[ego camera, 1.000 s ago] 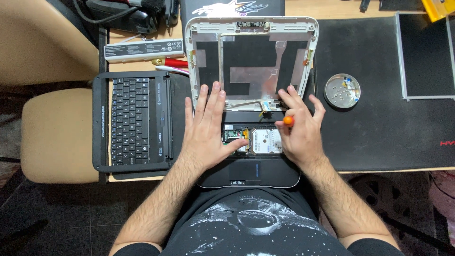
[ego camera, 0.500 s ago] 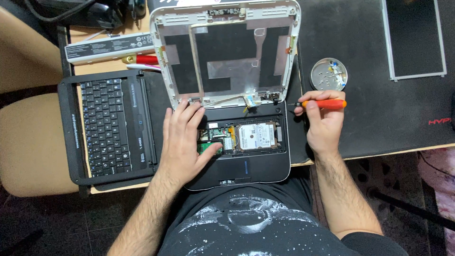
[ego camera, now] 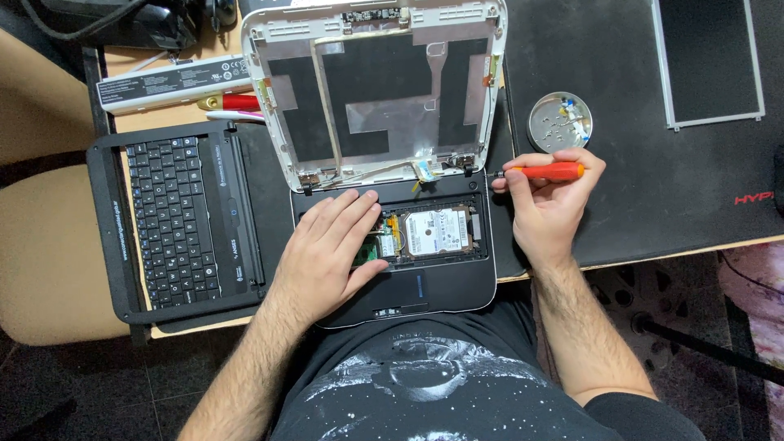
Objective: Removing the screen and internal screws from a laptop using a screwdriver.
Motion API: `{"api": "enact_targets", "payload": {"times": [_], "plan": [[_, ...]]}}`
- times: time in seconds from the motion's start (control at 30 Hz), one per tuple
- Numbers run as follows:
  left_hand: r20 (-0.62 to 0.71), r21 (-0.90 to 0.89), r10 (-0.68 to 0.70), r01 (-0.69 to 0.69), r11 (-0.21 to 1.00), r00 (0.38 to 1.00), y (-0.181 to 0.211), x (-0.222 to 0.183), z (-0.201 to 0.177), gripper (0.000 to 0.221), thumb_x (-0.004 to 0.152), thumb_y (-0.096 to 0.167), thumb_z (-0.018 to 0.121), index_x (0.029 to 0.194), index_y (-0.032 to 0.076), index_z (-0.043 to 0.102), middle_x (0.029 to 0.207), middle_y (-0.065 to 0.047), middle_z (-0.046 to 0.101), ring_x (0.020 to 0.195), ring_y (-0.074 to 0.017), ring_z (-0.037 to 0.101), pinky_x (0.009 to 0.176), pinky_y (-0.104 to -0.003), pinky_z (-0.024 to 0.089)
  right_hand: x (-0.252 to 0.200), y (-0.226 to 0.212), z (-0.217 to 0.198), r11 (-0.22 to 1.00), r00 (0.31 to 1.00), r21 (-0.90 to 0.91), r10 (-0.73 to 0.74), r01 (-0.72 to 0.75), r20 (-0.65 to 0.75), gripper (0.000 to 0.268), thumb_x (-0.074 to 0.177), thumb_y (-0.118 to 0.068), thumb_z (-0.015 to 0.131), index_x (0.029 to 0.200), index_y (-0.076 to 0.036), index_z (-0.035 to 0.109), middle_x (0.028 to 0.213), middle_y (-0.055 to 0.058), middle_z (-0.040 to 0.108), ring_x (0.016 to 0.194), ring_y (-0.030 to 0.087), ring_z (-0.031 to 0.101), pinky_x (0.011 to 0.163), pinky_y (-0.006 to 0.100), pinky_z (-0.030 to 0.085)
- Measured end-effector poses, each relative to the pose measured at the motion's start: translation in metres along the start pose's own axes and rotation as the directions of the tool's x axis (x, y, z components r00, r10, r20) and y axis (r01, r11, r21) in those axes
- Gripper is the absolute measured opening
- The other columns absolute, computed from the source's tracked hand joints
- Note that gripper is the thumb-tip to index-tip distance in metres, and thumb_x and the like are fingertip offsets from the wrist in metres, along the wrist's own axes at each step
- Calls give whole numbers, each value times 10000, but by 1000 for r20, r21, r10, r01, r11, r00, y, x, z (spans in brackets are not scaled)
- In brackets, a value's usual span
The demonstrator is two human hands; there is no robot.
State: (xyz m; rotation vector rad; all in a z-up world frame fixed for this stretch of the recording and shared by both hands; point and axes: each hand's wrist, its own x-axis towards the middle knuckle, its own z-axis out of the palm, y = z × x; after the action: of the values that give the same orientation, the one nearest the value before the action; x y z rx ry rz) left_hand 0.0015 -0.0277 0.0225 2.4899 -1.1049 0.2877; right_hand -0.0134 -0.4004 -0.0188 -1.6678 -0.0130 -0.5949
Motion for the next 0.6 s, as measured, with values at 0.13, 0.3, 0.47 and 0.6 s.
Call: {"api": "enact_targets", "payload": {"times": [0.13, 0.3, 0.47, 0.6], "plan": [[17, 6, -9, 9, 1000, 1000, -1, 0, 0, 812, 1186, 705, 638, 1732, 106, 676, 1789, -98, 671, 1651, -307, 628, 1427, -527, 432, 0, 2, 2, 999, 999, -31, -32, 31, -21, 653, 1224, 50, 833, 1556, -82, 288, 1153, 271, 774, 824, 253, 810, 823, 369, 736], [64, 48, -6, 3, 999, 998, 1, 0, -5, 911, 1156, 788, 606, 1761, 109, 650, 1800, -94, 650, 1669, -293, 598, 1460, -522, 382, 4, -3, 4, 990, 999, -131, -54, 52, -5, 701, 1223, 0, 875, 1615, -88, 300, 1125, 195, 777, 845, 233, 815, 804, 345, 727], [89, 62, -7, 1, 998, 996, -1, -1, -6, 936, 1144, 799, 594, 1780, 113, 627, 1822, -84, 629, 1678, -283, 585, 1472, -515, 371, 5, 7, -1, 967, 997, -244, -75, 78, 19, 686, 1240, -81, 887, 1620, -93, 316, 1113, 143, 780, 859, 227, 834, 789, 342, 723], [99, 66, -15, 9, 998, 995, -1, -1, -6, 952, 1132, 806, 591, 1788, 116, 616, 1828, -81, 618, 1679, -281, 583, 1476, -514, 367, 4, 9, -3, 955, 997, -287, -68, 73, 28, 684, 1258, -123, 876, 1634, -111, 305, 1096, 133, 755, 828, 227, 815, 783, 346, 715]]}}
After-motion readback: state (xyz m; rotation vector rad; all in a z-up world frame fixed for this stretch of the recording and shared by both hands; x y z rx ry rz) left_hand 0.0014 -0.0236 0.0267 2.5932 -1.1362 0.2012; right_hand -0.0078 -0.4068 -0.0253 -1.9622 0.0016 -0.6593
